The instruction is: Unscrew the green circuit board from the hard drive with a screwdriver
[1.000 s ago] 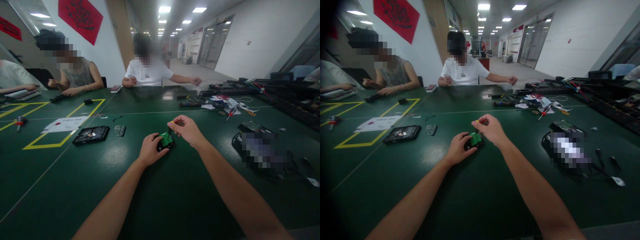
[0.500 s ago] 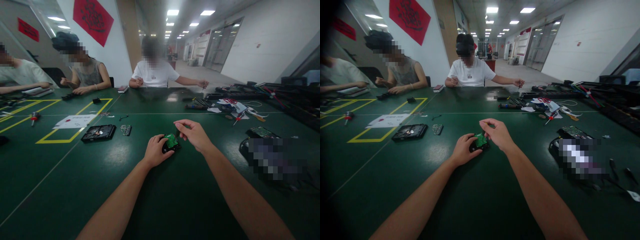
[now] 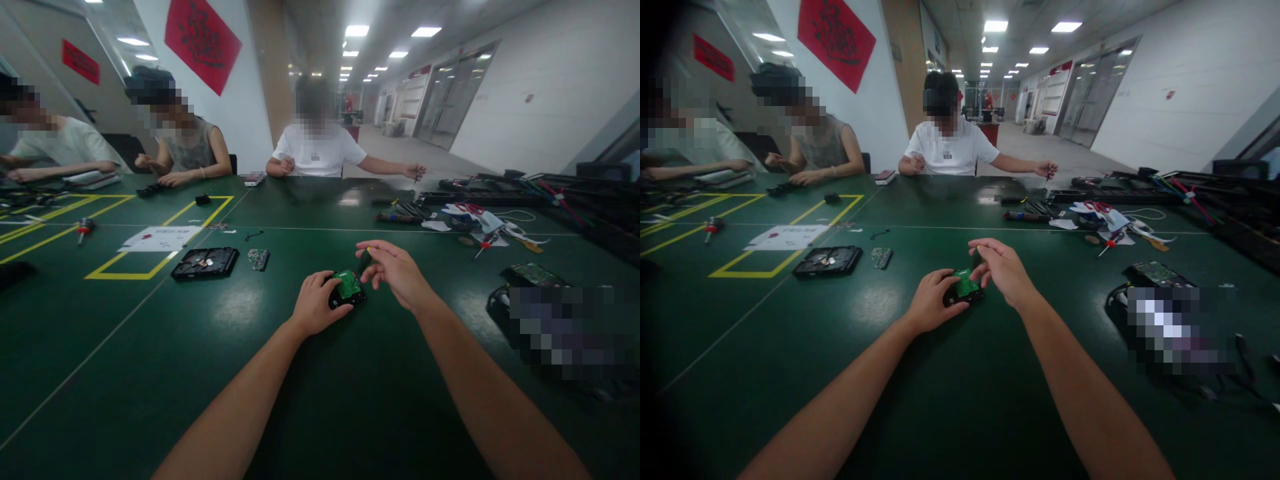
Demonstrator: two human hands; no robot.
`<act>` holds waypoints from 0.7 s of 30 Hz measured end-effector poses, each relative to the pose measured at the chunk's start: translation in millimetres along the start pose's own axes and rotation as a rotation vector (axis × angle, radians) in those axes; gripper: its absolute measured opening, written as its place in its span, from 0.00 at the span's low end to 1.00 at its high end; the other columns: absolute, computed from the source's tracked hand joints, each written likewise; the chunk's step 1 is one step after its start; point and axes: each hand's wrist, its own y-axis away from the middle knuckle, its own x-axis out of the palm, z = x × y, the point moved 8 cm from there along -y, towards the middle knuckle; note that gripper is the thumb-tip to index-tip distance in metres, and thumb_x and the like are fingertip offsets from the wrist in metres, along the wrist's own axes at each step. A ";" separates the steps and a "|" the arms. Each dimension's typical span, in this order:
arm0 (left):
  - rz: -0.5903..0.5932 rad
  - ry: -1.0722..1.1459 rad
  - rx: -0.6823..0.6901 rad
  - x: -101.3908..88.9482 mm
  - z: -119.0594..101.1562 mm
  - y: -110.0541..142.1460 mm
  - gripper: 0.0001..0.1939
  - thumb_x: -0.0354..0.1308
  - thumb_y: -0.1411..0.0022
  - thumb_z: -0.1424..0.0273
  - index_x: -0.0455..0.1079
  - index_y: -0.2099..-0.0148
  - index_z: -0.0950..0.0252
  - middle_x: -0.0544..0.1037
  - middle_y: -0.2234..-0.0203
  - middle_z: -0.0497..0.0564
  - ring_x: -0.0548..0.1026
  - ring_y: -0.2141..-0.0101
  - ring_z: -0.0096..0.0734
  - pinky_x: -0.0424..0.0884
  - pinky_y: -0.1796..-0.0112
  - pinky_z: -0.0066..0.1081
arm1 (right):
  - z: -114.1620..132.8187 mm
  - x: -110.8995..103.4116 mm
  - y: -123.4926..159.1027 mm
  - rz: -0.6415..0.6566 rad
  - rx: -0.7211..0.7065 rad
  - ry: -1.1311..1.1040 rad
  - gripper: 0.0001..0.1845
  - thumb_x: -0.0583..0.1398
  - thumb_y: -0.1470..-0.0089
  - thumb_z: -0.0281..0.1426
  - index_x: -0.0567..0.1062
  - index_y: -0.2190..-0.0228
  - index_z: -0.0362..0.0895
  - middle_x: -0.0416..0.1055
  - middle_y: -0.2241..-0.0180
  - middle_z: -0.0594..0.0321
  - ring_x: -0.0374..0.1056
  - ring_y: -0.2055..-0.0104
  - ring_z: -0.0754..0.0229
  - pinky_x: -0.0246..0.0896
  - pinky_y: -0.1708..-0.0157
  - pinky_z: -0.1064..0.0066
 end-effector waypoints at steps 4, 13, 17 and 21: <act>0.013 0.005 0.004 -0.5 0.2 0.0 0.34 0.69 0.42 0.49 0.71 0.38 0.56 0.70 0.39 0.58 0.68 0.39 0.56 0.65 0.39 0.55 | 1.5 -3.1 -0.3 -0.032 -0.039 0.018 0.13 0.62 0.39 0.39 0.76 0.57 0.45 0.76 0.51 0.54 0.74 0.74 0.65 0.62 0.82 0.75; 0.013 0.003 0.008 -2.5 -2.7 -0.4 0.34 0.69 0.42 0.49 0.71 0.38 0.59 0.70 0.39 0.58 0.68 0.39 0.55 0.64 0.38 0.54 | 3.4 6.3 2.6 0.034 -0.086 0.121 0.19 0.69 0.44 0.44 0.73 0.60 0.45 0.74 0.66 0.63 0.67 0.78 0.67 0.57 0.84 0.75; 0.020 0.007 0.003 -3.5 -3.2 -0.2 0.33 0.69 0.41 0.49 0.71 0.38 0.57 0.70 0.39 0.57 0.68 0.39 0.55 0.64 0.38 0.54 | 4.7 10.0 2.7 0.089 -0.084 0.012 0.17 0.64 0.39 0.43 0.73 0.53 0.47 0.74 0.51 0.56 0.75 0.72 0.64 0.61 0.82 0.75; 0.021 0.009 -0.003 -4.0 -3.3 -0.3 0.33 0.69 0.42 0.50 0.71 0.38 0.57 0.70 0.39 0.58 0.68 0.39 0.56 0.63 0.38 0.54 | 1.3 9.4 1.8 0.062 -0.049 -0.077 0.13 0.64 0.38 0.40 0.71 0.57 0.46 0.75 0.53 0.57 0.76 0.70 0.64 0.69 0.73 0.72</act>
